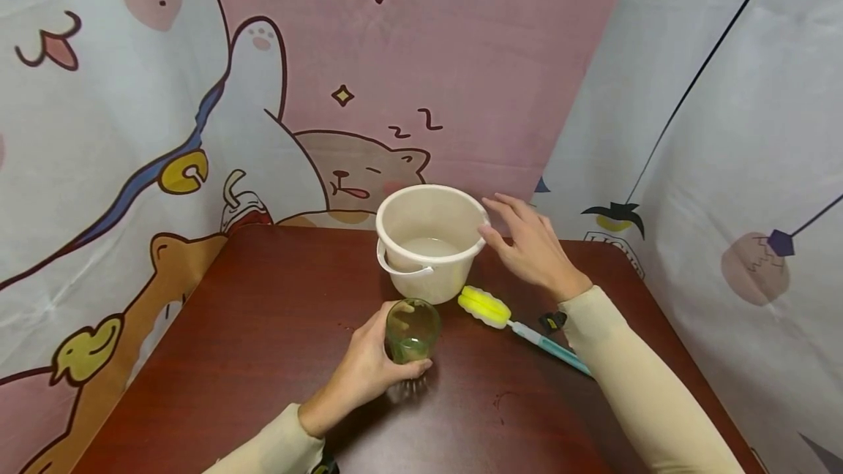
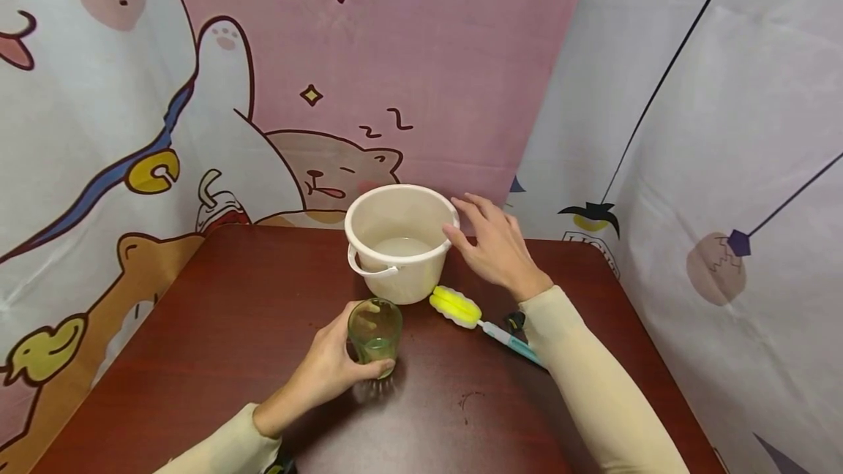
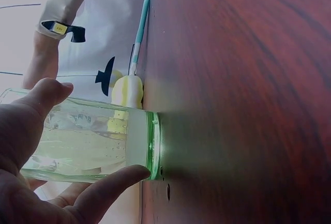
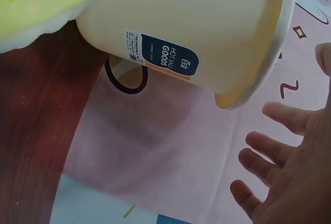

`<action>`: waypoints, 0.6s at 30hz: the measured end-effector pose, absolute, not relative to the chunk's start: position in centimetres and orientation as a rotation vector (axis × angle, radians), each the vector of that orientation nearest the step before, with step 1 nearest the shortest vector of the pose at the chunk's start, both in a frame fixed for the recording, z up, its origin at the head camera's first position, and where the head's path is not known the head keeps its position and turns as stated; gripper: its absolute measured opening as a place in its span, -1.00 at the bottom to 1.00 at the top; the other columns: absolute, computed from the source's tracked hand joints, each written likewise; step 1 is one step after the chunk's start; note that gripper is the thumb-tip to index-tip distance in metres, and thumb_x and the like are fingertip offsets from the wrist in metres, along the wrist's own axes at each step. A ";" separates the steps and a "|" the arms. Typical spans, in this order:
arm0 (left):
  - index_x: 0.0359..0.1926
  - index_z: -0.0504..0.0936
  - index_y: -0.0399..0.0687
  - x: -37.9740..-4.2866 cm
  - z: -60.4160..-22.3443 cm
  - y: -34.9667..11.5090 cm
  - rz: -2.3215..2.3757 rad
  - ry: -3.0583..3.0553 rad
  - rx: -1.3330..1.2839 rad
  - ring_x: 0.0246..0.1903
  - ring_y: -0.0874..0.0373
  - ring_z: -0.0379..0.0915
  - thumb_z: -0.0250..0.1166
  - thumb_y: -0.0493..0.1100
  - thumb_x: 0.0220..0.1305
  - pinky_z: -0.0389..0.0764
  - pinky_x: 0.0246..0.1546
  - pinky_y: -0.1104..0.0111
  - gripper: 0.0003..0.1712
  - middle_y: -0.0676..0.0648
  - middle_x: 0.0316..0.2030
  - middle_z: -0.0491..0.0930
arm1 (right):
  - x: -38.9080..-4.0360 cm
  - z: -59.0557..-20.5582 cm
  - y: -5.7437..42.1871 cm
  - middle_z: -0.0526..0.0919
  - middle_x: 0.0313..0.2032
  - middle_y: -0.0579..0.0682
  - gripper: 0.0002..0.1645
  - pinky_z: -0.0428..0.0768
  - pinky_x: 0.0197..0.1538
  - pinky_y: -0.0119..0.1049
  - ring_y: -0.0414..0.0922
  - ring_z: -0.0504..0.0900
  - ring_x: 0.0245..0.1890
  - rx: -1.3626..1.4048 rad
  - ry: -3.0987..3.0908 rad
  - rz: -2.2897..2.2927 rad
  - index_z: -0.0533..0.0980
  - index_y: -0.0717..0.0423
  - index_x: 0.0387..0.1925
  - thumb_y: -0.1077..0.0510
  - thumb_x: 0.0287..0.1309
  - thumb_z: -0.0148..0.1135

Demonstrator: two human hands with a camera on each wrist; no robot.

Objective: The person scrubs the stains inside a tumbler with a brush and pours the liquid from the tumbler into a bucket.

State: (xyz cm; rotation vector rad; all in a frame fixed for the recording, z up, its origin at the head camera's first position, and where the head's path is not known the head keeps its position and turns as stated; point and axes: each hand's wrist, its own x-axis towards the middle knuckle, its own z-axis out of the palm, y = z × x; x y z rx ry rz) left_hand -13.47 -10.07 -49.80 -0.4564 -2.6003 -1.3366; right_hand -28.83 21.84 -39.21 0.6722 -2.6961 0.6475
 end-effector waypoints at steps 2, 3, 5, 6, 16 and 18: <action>0.49 0.58 0.25 -13.5 -49.8 -10.1 -1.336 -2.600 -0.459 0.22 0.20 0.79 0.94 0.03 -0.01 0.81 0.27 0.19 0.07 0.17 0.24 0.80 | -29.1 -39.1 21.6 0.31 0.82 0.11 -0.12 0.15 0.73 0.57 0.26 0.29 0.81 0.678 -2.702 0.635 0.36 -0.16 0.80 -0.48 0.76 0.05; 0.49 0.58 0.25 -13.5 -49.7 -10.1 -1.335 -2.600 -0.460 0.22 0.20 0.79 0.94 0.03 -0.01 0.81 0.28 0.18 0.07 0.17 0.24 0.80 | -29.2 -39.1 21.6 0.30 0.82 0.12 -0.11 0.15 0.73 0.58 0.26 0.28 0.81 0.682 -2.705 0.626 0.36 -0.15 0.81 -0.48 0.76 0.04; 0.49 0.58 0.24 -13.5 -49.7 -10.0 -1.336 -2.598 -0.462 0.22 0.20 0.80 0.94 0.03 -0.01 0.81 0.27 0.18 0.07 0.17 0.24 0.80 | -29.5 -39.0 21.3 0.31 0.82 0.12 -0.10 0.14 0.74 0.57 0.26 0.29 0.81 0.692 -2.707 0.614 0.36 -0.14 0.80 -0.48 0.76 0.05; 0.49 0.58 0.24 -13.5 -49.7 -10.0 -1.337 -2.597 -0.462 0.22 0.20 0.80 0.94 0.03 -0.01 0.81 0.27 0.18 0.07 0.17 0.24 0.80 | -29.6 -38.9 21.2 0.31 0.82 0.11 -0.10 0.14 0.75 0.57 0.26 0.28 0.81 0.696 -2.708 0.607 0.37 -0.14 0.80 -0.48 0.75 0.05; 0.49 0.58 0.26 -13.4 -49.6 -10.0 -1.341 -2.598 -0.456 0.22 0.19 0.80 0.94 0.02 -0.02 0.80 0.28 0.19 0.06 0.18 0.24 0.80 | -30.6 -38.4 19.7 0.27 0.84 0.12 -0.09 0.17 0.75 0.51 0.22 0.23 0.85 0.770 -2.724 0.561 0.34 -0.13 0.82 -0.46 0.74 0.06; 0.49 0.59 0.24 -13.4 -49.6 -10.0 -1.342 -2.601 -0.456 0.22 0.20 0.79 0.94 0.01 -0.02 0.80 0.28 0.19 0.06 0.18 0.23 0.80 | -30.7 -38.4 19.4 0.25 0.85 0.11 -0.08 0.15 0.77 0.50 0.20 0.19 0.87 0.773 -2.738 0.559 0.33 -0.14 0.82 -0.48 0.73 0.05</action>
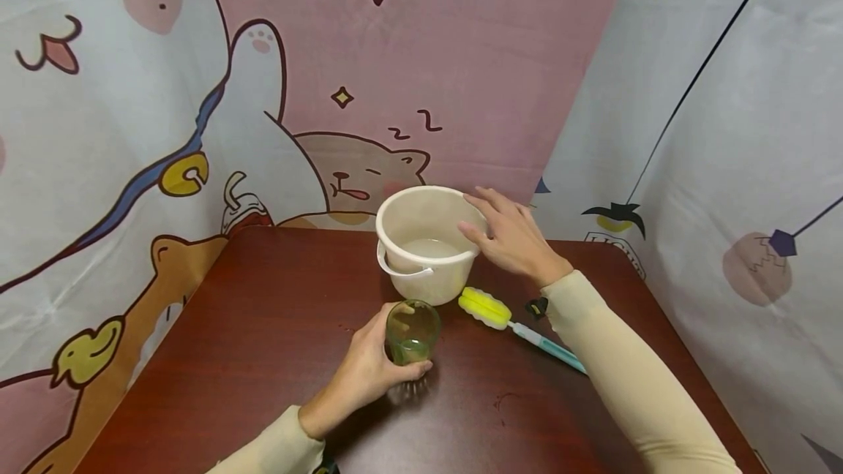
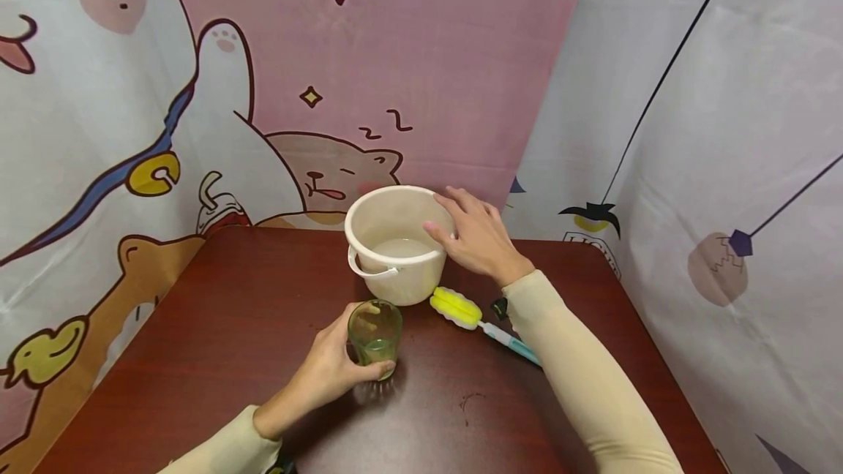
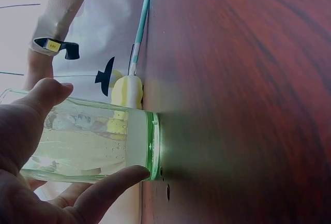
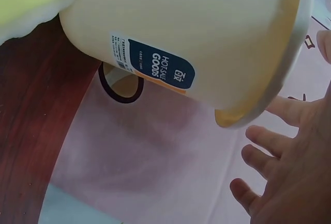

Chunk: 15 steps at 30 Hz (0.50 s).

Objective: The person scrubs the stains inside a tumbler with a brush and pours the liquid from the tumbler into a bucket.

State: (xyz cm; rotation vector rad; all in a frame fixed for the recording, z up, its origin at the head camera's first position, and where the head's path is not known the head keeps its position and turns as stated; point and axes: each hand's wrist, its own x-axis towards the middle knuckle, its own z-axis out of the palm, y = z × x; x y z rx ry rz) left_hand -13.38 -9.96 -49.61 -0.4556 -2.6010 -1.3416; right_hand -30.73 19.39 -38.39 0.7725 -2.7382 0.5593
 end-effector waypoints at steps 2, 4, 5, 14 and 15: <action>0.50 0.59 0.21 -13.4 -49.6 -9.9 -1.347 -2.601 -0.456 0.22 0.20 0.79 0.94 0.01 -0.01 0.80 0.28 0.19 0.07 0.18 0.24 0.80 | -31.0 -38.5 19.2 0.24 0.85 0.10 -0.07 0.14 0.78 0.49 0.20 0.15 0.89 0.775 -2.748 0.555 0.33 -0.15 0.83 -0.49 0.73 0.03; 0.51 0.60 0.18 -13.4 -49.6 -9.9 -1.350 -2.600 -0.457 0.22 0.20 0.79 0.94 0.00 -0.01 0.80 0.28 0.19 0.07 0.17 0.24 0.80 | -31.2 -38.6 19.0 0.24 0.85 0.10 -0.06 0.13 0.79 0.49 0.20 0.14 0.89 0.780 -2.752 0.550 0.32 -0.14 0.83 -0.50 0.73 0.02; 0.51 0.60 0.15 -13.4 -49.7 -9.9 -1.351 -2.599 -0.459 0.22 0.19 0.79 0.93 0.00 -0.01 0.80 0.28 0.19 0.07 0.16 0.24 0.80 | -31.4 -38.6 18.9 0.24 0.85 0.11 -0.06 0.14 0.79 0.49 0.21 0.14 0.89 0.784 -2.750 0.547 0.32 -0.13 0.83 -0.50 0.73 0.02; 0.51 0.60 0.10 -13.4 -49.7 -9.9 -1.342 -2.590 -0.467 0.23 0.17 0.80 0.93 0.00 -0.02 0.80 0.29 0.17 0.08 0.13 0.24 0.81 | -32.2 -38.7 18.0 0.21 0.87 0.11 -0.01 0.11 0.79 0.49 0.21 0.12 0.89 0.786 -2.778 0.523 0.29 -0.14 0.84 -0.56 0.71 -0.04; 0.51 0.60 0.10 -13.4 -49.7 -9.9 -1.343 -2.590 -0.467 0.23 0.17 0.80 0.93 0.00 -0.02 0.80 0.29 0.17 0.08 0.13 0.24 0.81 | -32.2 -38.7 17.9 0.20 0.87 0.11 -0.01 0.10 0.79 0.49 0.22 0.11 0.90 0.789 -2.786 0.518 0.28 -0.15 0.85 -0.57 0.71 -0.04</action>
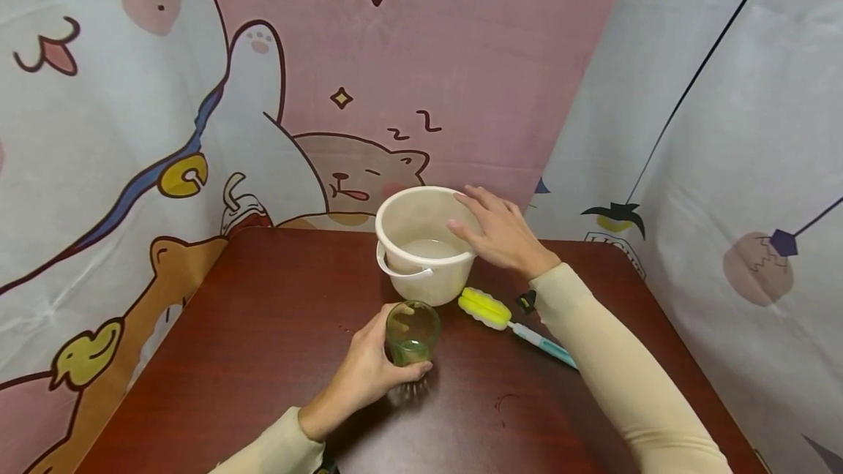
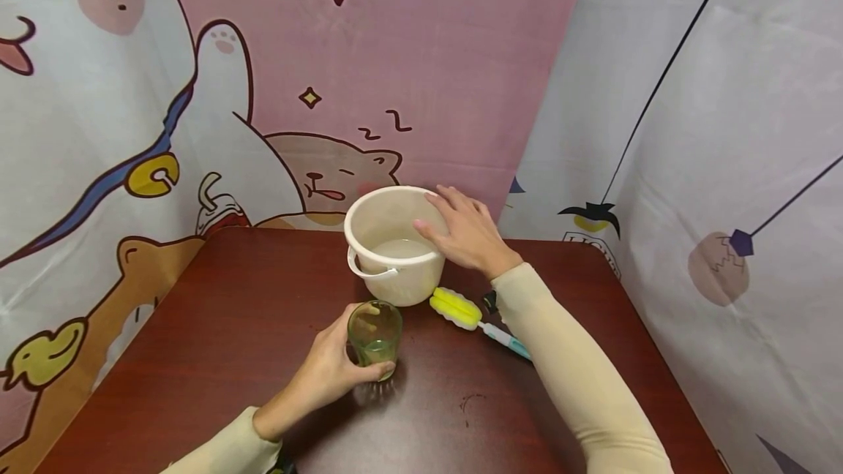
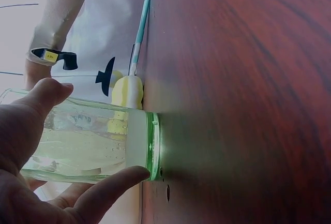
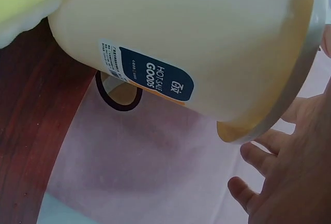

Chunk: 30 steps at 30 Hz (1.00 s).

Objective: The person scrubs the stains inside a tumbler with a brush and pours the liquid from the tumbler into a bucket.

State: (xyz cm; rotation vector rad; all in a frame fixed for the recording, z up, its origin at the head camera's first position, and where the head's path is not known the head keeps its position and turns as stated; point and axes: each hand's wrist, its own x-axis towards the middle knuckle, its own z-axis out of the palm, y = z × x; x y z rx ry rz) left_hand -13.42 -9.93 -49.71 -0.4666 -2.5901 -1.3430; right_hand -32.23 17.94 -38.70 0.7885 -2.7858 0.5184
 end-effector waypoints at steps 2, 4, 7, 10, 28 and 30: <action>0.51 0.60 0.11 -13.4 -49.7 -9.9 -1.348 -2.592 -0.465 0.23 0.17 0.80 0.93 0.00 -0.01 0.80 0.29 0.17 0.08 0.14 0.24 0.81 | -32.4 -38.7 17.7 0.18 0.88 0.12 0.00 0.09 0.80 0.50 0.22 0.10 0.90 0.795 -2.798 0.508 0.27 -0.16 0.85 -0.57 0.71 -0.04; 0.51 0.60 0.12 -13.4 -49.8 -10.0 -1.354 -2.593 -0.464 0.24 0.17 0.80 0.93 0.00 -0.01 0.80 0.28 0.18 0.08 0.14 0.25 0.81 | -32.6 -38.7 17.5 0.17 0.88 0.12 -0.01 0.08 0.80 0.50 0.23 0.09 0.90 0.800 -2.809 0.499 0.26 -0.16 0.86 -0.56 0.71 -0.03; 0.51 0.59 0.14 -13.4 -49.9 -10.0 -1.357 -2.590 -0.466 0.24 0.17 0.80 0.94 -0.01 -0.01 0.80 0.28 0.18 0.08 0.13 0.25 0.81 | -32.9 -38.7 17.3 0.15 0.88 0.14 -0.01 0.08 0.80 0.51 0.25 0.09 0.90 0.813 -2.821 0.486 0.25 -0.15 0.86 -0.55 0.71 -0.03; 0.51 0.59 0.14 -13.5 -49.9 -10.0 -1.353 -2.586 -0.473 0.24 0.17 0.80 0.94 -0.02 -0.01 0.81 0.27 0.19 0.08 0.12 0.26 0.81 | -33.1 -38.7 17.1 0.13 0.89 0.15 0.00 0.08 0.80 0.52 0.26 0.10 0.90 0.825 -2.836 0.476 0.24 -0.14 0.87 -0.54 0.70 -0.03; 0.51 0.58 0.24 -13.6 -50.1 -9.9 -1.360 -2.583 -0.467 0.24 0.18 0.79 0.94 -0.01 -0.03 0.81 0.28 0.19 0.09 0.16 0.26 0.79 | -33.8 -39.5 17.0 -0.06 0.93 0.12 0.13 0.15 0.78 0.56 0.22 -0.02 0.93 0.847 -2.907 0.471 0.10 -0.08 0.91 -0.62 0.68 -0.09; 0.50 0.57 0.27 -13.6 -50.1 -9.9 -1.356 -2.588 -0.458 0.24 0.18 0.79 0.94 0.00 -0.03 0.80 0.28 0.19 0.09 0.17 0.26 0.79 | -33.8 -39.6 17.0 -0.06 0.93 0.13 0.12 0.17 0.78 0.55 0.22 -0.02 0.93 0.847 -2.905 0.468 0.11 -0.06 0.91 -0.60 0.69 -0.09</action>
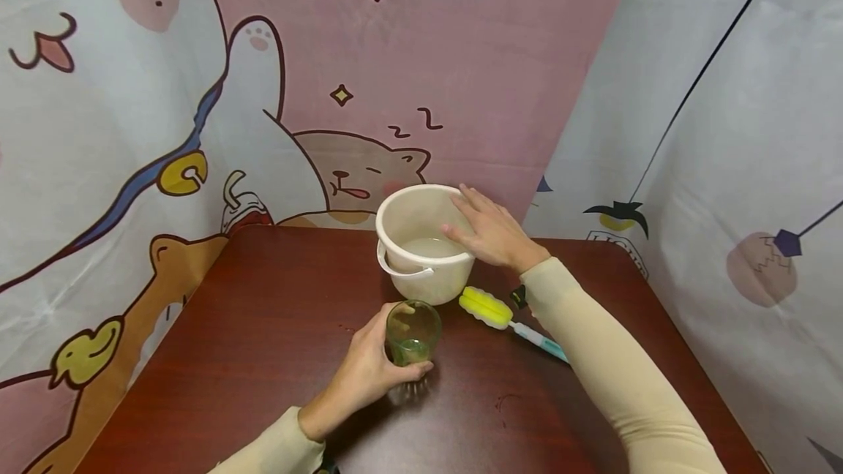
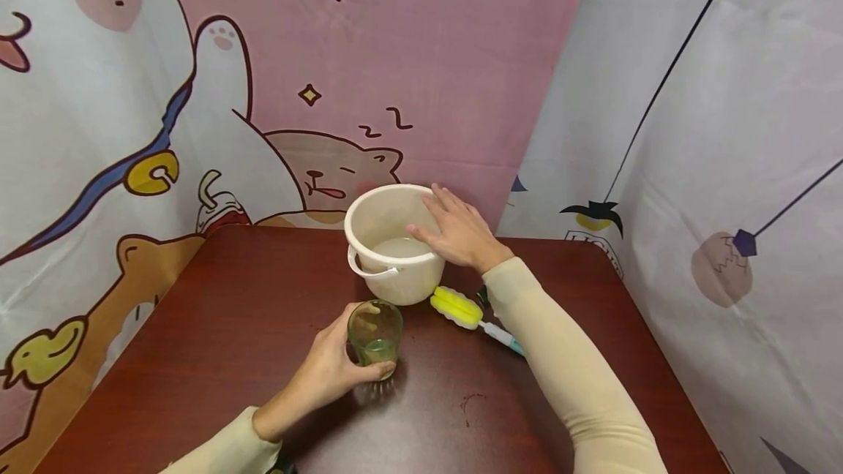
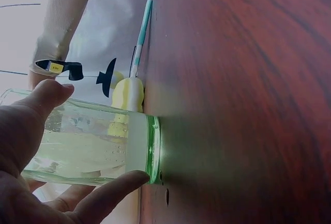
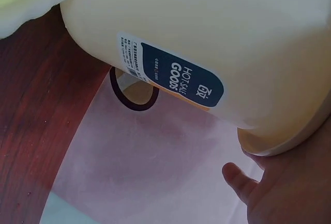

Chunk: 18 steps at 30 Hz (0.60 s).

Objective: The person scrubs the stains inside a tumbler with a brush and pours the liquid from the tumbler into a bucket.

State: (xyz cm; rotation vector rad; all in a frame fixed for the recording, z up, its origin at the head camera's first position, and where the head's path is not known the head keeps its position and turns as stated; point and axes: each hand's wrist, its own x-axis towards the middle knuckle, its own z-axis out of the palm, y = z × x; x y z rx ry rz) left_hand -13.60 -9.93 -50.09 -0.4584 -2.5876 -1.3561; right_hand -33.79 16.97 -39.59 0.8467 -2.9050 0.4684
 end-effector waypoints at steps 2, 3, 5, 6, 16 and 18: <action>0.49 0.57 0.29 -13.6 -50.0 -10.0 -1.350 -2.593 -0.450 0.24 0.18 0.79 0.94 0.01 -0.03 0.80 0.29 0.19 0.08 0.17 0.25 0.79 | -33.8 -39.6 16.9 -0.05 0.93 0.14 0.11 0.18 0.78 0.54 0.22 -0.02 0.93 0.848 -2.901 0.465 0.12 -0.03 0.91 -0.58 0.70 -0.08; 0.49 0.57 0.29 -13.6 -50.0 -10.0 -1.345 -2.596 -0.446 0.24 0.19 0.79 0.94 0.01 -0.03 0.80 0.29 0.19 0.08 0.17 0.25 0.79 | -33.8 -39.6 16.9 -0.05 0.93 0.14 0.11 0.19 0.79 0.54 0.23 -0.01 0.93 0.848 -2.900 0.465 0.12 -0.02 0.90 -0.57 0.70 -0.07; 0.49 0.56 0.29 -13.5 -49.9 -10.0 -1.339 -2.603 -0.442 0.24 0.18 0.79 0.94 0.03 -0.02 0.80 0.29 0.18 0.08 0.17 0.24 0.79 | -33.8 -39.6 16.9 -0.04 0.93 0.14 0.10 0.20 0.78 0.54 0.24 0.00 0.93 0.849 -2.893 0.466 0.14 0.01 0.90 -0.55 0.71 -0.05; 0.49 0.56 0.28 -13.5 -49.9 -10.0 -1.338 -2.606 -0.439 0.24 0.17 0.79 0.94 0.03 -0.02 0.79 0.30 0.17 0.08 0.17 0.24 0.80 | -33.8 -39.5 16.8 -0.03 0.93 0.15 0.09 0.20 0.78 0.54 0.24 0.01 0.93 0.850 -2.891 0.467 0.14 0.01 0.89 -0.54 0.71 -0.04; 0.48 0.59 0.17 -13.4 -50.0 -10.1 -1.323 -2.654 -0.451 0.24 0.12 0.79 0.96 0.02 -0.03 0.79 0.31 0.11 0.08 0.11 0.24 0.79 | -33.8 -39.8 17.0 0.00 0.92 0.19 0.06 0.20 0.79 0.54 0.26 0.02 0.92 0.860 -2.866 0.485 0.15 0.05 0.89 -0.48 0.73 -0.02; 0.48 0.59 0.19 -13.4 -50.0 -10.1 -1.323 -2.652 -0.450 0.24 0.13 0.79 0.95 0.01 -0.02 0.79 0.30 0.13 0.06 0.12 0.23 0.79 | -33.7 -39.8 17.0 0.01 0.91 0.19 0.06 0.20 0.79 0.54 0.27 0.03 0.92 0.865 -2.859 0.493 0.16 0.06 0.88 -0.47 0.73 -0.01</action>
